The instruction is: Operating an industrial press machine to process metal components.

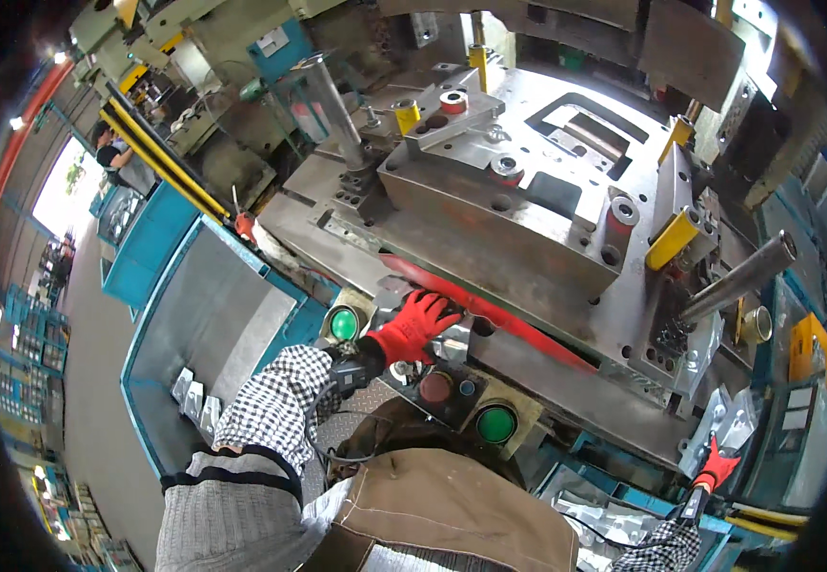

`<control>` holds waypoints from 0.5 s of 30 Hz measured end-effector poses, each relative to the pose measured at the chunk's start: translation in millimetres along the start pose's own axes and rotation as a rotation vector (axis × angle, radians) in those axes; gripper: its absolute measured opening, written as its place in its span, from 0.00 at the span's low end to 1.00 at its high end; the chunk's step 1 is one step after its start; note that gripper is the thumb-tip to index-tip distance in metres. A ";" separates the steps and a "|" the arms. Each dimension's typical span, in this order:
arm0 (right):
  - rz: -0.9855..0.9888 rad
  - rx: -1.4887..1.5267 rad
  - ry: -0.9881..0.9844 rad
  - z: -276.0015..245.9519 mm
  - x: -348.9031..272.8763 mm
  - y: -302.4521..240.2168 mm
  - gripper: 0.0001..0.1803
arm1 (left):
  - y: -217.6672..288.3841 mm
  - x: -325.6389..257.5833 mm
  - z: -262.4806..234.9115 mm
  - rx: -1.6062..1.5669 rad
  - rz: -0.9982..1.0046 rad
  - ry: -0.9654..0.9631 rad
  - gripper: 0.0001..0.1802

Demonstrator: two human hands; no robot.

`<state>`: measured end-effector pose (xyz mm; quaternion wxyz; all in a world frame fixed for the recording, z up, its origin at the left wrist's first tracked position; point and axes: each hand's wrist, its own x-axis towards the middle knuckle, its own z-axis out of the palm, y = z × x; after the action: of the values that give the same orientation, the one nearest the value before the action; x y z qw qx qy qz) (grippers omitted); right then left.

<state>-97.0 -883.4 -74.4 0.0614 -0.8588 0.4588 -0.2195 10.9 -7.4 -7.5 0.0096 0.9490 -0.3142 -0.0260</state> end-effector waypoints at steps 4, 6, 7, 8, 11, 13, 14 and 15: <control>-0.036 0.639 -0.091 -44.3 -34.9 -13.8 0.52 | -6.3 -24.1 6.9 0.025 -0.060 0.020 0.65; -0.130 0.873 -0.013 -85.2 -52.4 19.9 0.45 | -16.7 -12.2 5.5 -0.036 -0.013 0.037 0.63; -0.118 0.893 -0.202 -105.4 -67.3 24.6 0.44 | -24.4 -21.6 7.7 -0.031 0.002 0.060 0.62; -0.212 0.956 -0.330 -119.9 -91.1 9.6 0.45 | -26.6 -28.9 5.5 -0.032 -0.006 0.050 0.61; -0.389 1.043 -0.553 -188.3 -161.1 -70.8 0.51 | -33.7 -35.9 1.9 -0.055 -0.008 0.038 0.60; -0.470 1.083 -0.613 -212.7 -194.3 -133.0 0.56 | -33.3 -29.0 2.9 -0.067 -0.004 0.046 0.60; -0.517 1.099 -0.642 -221.7 -207.7 -166.5 0.58 | -30.9 -23.7 3.8 -0.062 -0.018 0.025 0.60; -0.568 1.114 -0.681 -227.2 -218.4 -202.1 0.60 | -30.5 -19.6 3.0 -0.058 -0.022 0.029 0.60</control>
<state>-147.0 -568.0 121.1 0.5715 -0.8071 -0.0077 -0.1482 13.3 28.8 -10.7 0.0413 0.9519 -0.3028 -0.0212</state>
